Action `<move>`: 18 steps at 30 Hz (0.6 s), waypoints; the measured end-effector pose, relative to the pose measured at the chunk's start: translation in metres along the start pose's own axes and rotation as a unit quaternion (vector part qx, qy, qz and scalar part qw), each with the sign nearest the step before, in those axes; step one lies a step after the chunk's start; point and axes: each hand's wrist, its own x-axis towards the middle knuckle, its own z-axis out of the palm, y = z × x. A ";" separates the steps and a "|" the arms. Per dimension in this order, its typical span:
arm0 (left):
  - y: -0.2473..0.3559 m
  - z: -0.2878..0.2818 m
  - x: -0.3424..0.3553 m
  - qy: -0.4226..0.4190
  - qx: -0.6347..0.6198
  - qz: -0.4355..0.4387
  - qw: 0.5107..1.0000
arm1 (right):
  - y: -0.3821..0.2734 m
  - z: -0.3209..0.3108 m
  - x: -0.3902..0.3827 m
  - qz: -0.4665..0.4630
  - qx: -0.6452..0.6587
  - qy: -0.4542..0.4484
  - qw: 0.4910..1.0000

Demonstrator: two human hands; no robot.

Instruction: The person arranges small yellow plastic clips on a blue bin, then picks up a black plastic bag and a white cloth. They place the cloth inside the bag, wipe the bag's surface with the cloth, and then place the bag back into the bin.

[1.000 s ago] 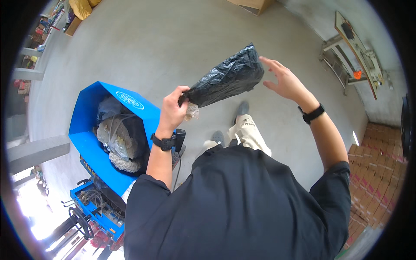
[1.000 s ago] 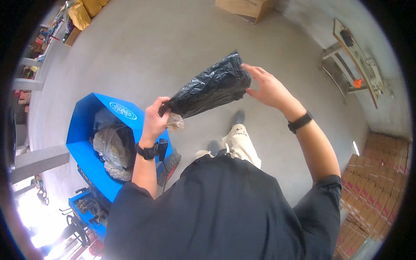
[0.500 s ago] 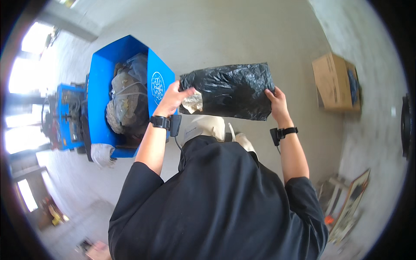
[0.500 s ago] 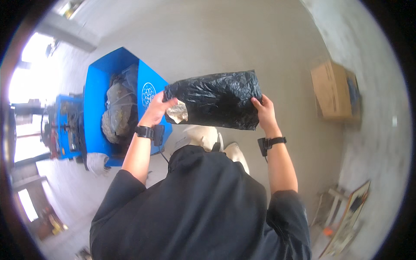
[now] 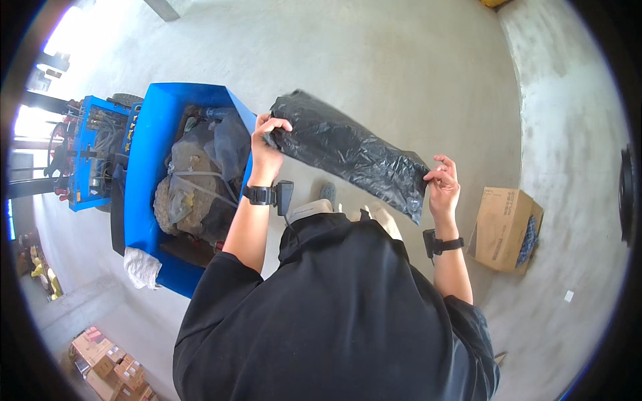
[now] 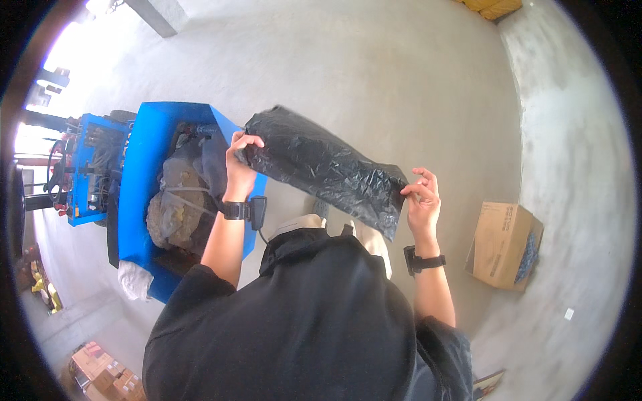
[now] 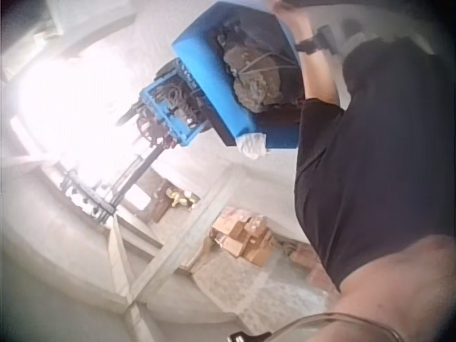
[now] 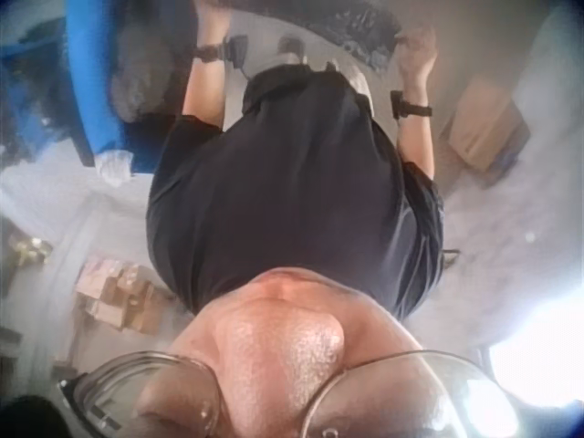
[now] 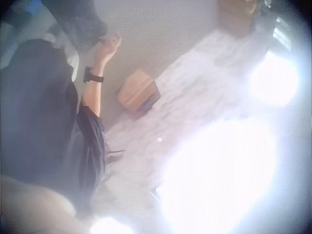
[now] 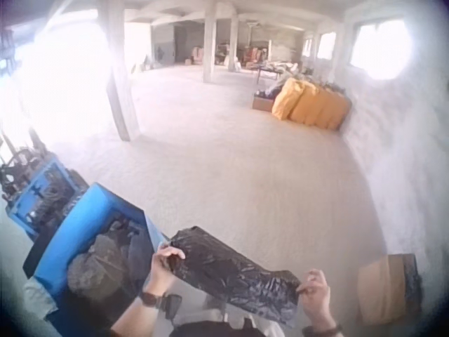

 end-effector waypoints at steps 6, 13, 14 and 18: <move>-0.010 0.012 0.116 -0.087 -0.290 -0.115 0.946 | 0.032 0.017 0.156 0.153 0.280 -0.072 0.945; -0.059 0.025 0.168 0.018 -0.137 -0.172 0.975 | 0.096 0.089 0.308 0.111 0.250 -0.174 0.946; -0.050 0.031 0.181 0.027 -0.142 -0.195 0.970 | 0.088 0.097 0.333 0.130 0.195 -0.178 0.956; -0.030 0.025 0.217 0.029 -0.154 -0.267 0.951 | 0.097 0.168 0.444 0.061 0.189 -0.268 0.943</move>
